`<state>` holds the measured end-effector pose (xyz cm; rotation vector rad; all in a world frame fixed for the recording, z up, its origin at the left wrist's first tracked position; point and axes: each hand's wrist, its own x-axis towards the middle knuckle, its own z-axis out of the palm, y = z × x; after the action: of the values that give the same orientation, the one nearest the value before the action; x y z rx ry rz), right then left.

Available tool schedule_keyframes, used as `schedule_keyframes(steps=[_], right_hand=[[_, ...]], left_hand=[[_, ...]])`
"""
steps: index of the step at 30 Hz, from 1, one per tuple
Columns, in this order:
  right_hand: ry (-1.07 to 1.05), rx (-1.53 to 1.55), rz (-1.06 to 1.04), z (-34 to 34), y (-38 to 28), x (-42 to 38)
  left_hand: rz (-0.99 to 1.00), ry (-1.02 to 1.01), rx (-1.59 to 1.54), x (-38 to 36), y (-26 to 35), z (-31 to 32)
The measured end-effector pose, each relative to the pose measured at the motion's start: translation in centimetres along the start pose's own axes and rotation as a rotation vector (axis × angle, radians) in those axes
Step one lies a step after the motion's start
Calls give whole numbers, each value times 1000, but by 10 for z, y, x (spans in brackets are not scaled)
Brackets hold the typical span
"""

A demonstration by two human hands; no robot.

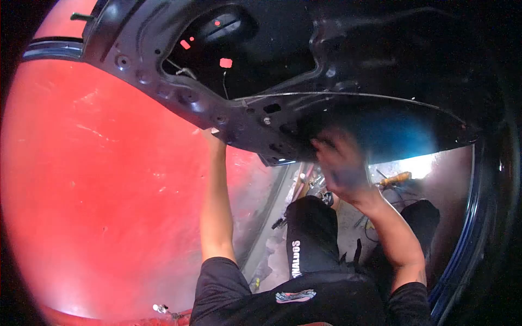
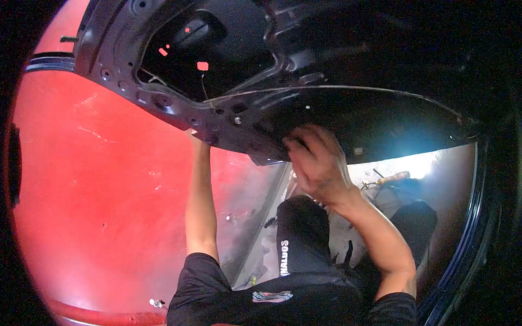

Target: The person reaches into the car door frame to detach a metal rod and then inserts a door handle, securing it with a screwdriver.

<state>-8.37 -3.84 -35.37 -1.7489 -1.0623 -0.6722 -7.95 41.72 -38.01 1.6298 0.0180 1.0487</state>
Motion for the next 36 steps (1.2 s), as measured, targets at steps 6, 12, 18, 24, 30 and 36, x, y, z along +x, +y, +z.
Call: schedule_keyframes(steps=[6,12,18,24,30,36], right_hand=[[-22,-100,194,26,28,-52],[-110,34,233,50,34,-82],[-43,224,226,52,49,-79],[-101,504,546,72,61,-83],[-193,465,593,75,80,-75],[-323,761,894,35,44,51]], left_hand=[[-57,63,8,-1,15,6],[-90,69,30,0,26,11],[-92,80,42,-3,29,19],[-79,96,23,-8,32,24],[-75,86,-9,-5,32,29],[-72,75,-33,-3,32,31]])
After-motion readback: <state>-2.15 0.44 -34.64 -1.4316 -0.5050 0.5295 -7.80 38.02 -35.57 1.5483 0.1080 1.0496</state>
